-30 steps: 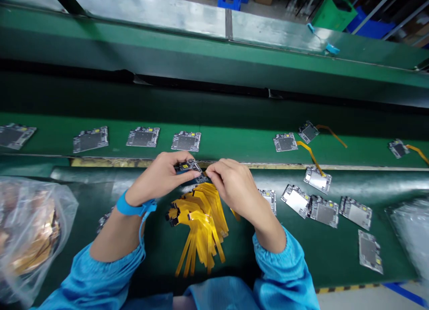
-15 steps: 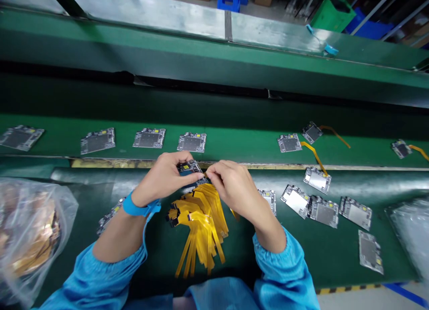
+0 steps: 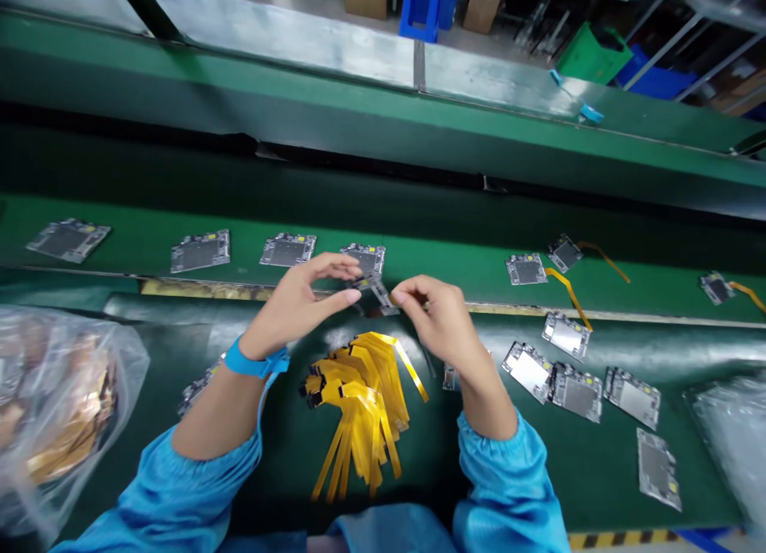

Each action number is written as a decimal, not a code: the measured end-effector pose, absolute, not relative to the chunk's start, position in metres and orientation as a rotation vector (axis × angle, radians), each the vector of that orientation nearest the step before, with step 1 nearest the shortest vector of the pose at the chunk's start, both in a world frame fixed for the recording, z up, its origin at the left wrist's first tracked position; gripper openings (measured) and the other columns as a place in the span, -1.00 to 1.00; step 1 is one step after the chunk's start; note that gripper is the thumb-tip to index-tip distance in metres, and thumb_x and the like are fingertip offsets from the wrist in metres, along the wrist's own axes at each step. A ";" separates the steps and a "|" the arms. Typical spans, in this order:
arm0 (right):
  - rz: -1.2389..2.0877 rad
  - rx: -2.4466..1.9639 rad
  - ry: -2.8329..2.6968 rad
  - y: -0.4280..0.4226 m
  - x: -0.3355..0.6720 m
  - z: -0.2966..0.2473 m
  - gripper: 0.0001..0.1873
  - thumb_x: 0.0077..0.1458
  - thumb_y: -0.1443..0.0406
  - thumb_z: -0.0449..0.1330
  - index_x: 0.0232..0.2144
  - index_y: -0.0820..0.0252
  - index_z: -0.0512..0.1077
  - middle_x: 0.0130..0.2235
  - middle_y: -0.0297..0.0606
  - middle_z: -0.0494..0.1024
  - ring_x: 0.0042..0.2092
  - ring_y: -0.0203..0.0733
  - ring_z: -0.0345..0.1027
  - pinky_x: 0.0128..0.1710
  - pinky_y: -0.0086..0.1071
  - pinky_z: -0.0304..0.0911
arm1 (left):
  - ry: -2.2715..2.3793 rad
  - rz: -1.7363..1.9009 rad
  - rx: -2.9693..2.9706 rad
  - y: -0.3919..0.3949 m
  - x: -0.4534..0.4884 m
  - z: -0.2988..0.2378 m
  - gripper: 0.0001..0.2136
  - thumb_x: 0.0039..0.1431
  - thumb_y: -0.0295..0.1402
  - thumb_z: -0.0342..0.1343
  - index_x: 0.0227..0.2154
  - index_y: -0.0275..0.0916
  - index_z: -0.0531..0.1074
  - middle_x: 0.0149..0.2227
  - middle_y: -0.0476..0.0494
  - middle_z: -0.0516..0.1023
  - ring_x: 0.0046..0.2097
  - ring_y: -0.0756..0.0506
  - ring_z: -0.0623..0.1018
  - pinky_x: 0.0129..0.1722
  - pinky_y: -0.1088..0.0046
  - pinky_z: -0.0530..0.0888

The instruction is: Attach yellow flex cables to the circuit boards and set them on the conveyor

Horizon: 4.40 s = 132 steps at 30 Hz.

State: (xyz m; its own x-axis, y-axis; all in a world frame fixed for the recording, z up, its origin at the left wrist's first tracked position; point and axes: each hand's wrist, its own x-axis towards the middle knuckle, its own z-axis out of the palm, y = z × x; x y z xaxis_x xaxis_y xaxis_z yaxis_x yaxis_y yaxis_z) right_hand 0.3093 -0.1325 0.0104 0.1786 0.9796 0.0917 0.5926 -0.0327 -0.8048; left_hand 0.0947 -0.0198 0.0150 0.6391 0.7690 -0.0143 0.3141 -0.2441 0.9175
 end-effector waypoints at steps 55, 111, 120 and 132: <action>0.711 -1.800 -2.091 -0.159 0.250 -0.038 -0.84 0.24 0.27 0.33 -0.37 0.14 0.45 -0.37 -0.32 0.59 -0.31 -0.15 0.48 -0.31 -0.34 0.21 | 0.867 0.973 0.941 0.004 0.094 -0.010 -0.82 0.09 -0.34 0.14 -0.51 -0.18 0.25 -0.52 0.06 0.28 -0.49 0.03 0.32 -0.39 0.46 0.40; 0.031 -1.574 -1.885 -0.142 0.242 0.007 -0.85 0.35 0.32 0.15 -0.27 0.16 0.51 0.25 0.03 0.46 -0.03 -0.03 0.51 -0.07 -0.09 0.46 | 0.953 0.985 1.944 -0.029 0.102 0.003 -0.94 0.24 -0.41 0.15 -0.30 -0.20 0.52 -0.31 -0.02 0.65 -0.27 -0.05 0.61 -0.22 0.45 0.48; 0.304 -1.455 -1.943 -0.149 0.241 0.009 -0.84 0.39 0.32 0.14 -0.22 0.16 0.53 -0.20 -0.22 0.70 -0.21 -0.17 0.57 -0.18 -0.29 0.44 | 1.024 0.984 1.914 -0.026 0.099 0.003 -0.93 0.23 -0.39 0.15 -0.28 -0.20 0.52 -0.29 -0.03 0.66 -0.25 -0.06 0.61 -0.20 0.45 0.50; 0.326 -1.702 -1.627 -0.146 0.276 0.021 -0.80 0.40 0.27 0.11 -0.28 0.13 0.49 -0.34 -0.25 0.57 -0.32 -0.21 0.45 -0.32 -0.35 0.32 | 0.949 0.554 2.060 -0.033 0.097 0.015 -0.77 0.23 -0.32 0.17 -0.07 -0.12 0.57 -0.33 -0.06 0.70 -0.31 -0.19 0.66 -0.30 0.32 0.51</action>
